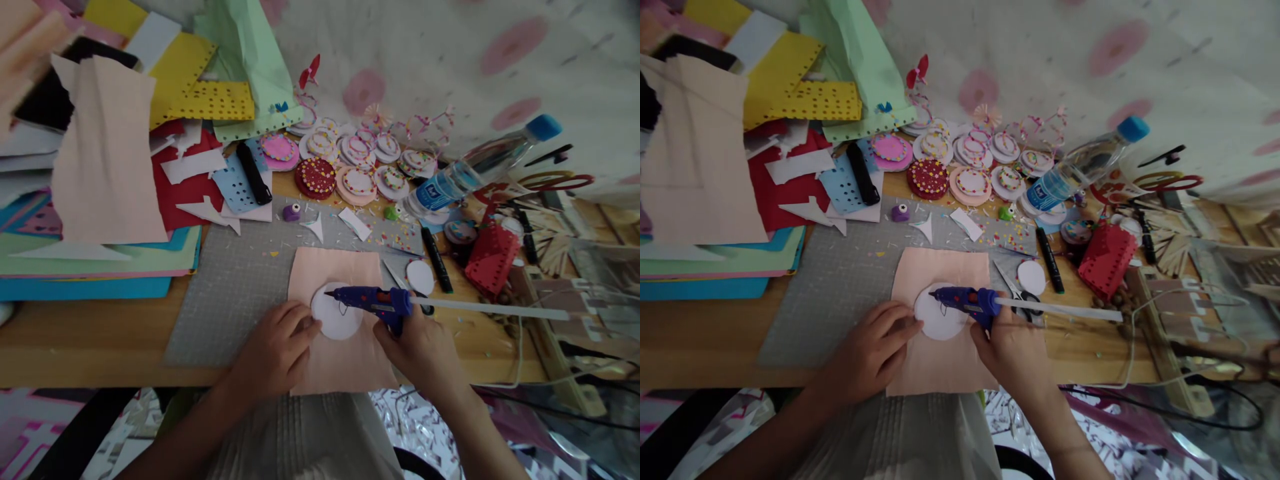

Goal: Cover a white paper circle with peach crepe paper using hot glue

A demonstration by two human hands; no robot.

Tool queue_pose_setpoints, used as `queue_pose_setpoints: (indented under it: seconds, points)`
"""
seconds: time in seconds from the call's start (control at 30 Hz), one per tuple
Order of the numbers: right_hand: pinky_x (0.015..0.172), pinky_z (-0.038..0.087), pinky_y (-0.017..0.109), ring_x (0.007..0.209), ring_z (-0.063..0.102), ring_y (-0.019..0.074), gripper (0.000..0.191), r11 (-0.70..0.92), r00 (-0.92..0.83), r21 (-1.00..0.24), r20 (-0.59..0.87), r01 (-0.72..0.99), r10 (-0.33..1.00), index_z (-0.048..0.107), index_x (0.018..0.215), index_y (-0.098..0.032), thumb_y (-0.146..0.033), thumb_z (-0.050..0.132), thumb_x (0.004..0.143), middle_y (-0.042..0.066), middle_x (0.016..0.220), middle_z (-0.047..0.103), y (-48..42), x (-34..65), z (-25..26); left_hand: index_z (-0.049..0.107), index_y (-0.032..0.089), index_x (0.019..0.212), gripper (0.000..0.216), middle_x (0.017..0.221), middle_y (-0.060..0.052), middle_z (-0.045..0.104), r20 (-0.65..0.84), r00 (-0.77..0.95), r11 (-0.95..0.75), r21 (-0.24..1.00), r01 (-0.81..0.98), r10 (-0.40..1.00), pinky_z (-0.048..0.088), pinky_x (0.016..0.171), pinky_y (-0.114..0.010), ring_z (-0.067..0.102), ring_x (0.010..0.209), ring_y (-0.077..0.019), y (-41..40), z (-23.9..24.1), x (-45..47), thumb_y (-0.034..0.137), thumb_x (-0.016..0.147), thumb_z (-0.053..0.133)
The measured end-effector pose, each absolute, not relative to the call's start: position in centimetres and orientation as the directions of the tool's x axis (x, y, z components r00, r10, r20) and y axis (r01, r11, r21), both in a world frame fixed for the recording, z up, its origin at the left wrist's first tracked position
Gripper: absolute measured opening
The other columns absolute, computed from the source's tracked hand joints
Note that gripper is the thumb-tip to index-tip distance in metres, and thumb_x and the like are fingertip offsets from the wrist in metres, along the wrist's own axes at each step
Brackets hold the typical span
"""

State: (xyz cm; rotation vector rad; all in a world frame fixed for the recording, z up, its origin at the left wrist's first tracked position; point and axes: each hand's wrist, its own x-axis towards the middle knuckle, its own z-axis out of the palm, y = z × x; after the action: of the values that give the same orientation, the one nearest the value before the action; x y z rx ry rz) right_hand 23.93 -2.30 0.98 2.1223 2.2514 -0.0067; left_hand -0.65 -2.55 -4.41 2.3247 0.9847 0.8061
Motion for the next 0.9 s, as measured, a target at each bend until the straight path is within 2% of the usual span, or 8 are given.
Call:
queue_pose_setpoints:
  seconds: [0.23, 0.6, 0.77, 0.9]
  points:
    - [0.044, 0.028, 0.028, 0.044, 0.061, 0.0246, 0.028, 0.092, -0.09, 0.057, -0.035, 0.994, 0.995, 0.053, 0.099, -0.013, -0.032, 0.043, 0.081, 0.006, 0.052, 0.064, -2.6, 23.87, 1.24, 0.062, 0.008, 0.116, 0.034, 0.111, -0.016, 0.058, 0.332, 0.575, -0.631, 0.623, 0.462, 0.748, 0.051, 0.093, -0.046, 0.051, 0.109, -0.0272, -2.39, -4.34, -0.53, 0.004, 0.086, 0.047]
    - [0.044, 0.03, 0.029, 0.042, 0.061, 0.0247, 0.029, 0.096, -0.104, 0.163, 0.042, 0.982, 0.994, 0.055, 0.099, -0.009, -0.031, 0.044, 0.083, 0.008, 0.052, 0.065, -2.58, 24.05, 1.37, 0.064, 0.008, 0.114, 0.033, 0.108, -0.015, 0.059, 0.339, 0.562, -0.628, 0.62, 0.47, 0.755, 0.051, 0.092, -0.045, 0.052, 0.106, -0.0268, -2.41, -4.15, -0.55, 0.004, 0.085, 0.048]
    - [0.041, 0.029, 0.028, 0.04, 0.061, 0.0245, 0.034, 0.113, -0.12, 0.135, 0.048, 0.984, 0.992, 0.055, 0.104, -0.006, -0.031, 0.044, 0.084, 0.007, 0.049, 0.064, -2.64, 24.01, 1.32, 0.064, 0.007, 0.114, 0.034, 0.109, -0.016, 0.058, 0.321, 0.566, -0.615, 0.637, 0.464, 0.759, 0.05, 0.093, -0.046, 0.051, 0.108, -0.0271, -2.44, -4.36, -0.55, 0.003, 0.085, 0.048]
    - [0.04, 0.03, 0.028, 0.036, 0.059, 0.0236, 0.034, 0.199, -0.21, 0.119, 0.089, 0.973, 0.974, 0.055, 0.106, -0.003, -0.027, 0.043, 0.085, 0.006, 0.047, 0.063, -2.78, 24.07, 1.36, 0.063, 0.008, 0.116, 0.035, 0.111, -0.016, 0.057, 0.313, 0.572, -0.613, 0.641, 0.462, 0.758, 0.049, 0.094, -0.046, 0.05, 0.11, -0.0273, -2.54, -4.41, -0.61, 0.003, 0.085, 0.048]
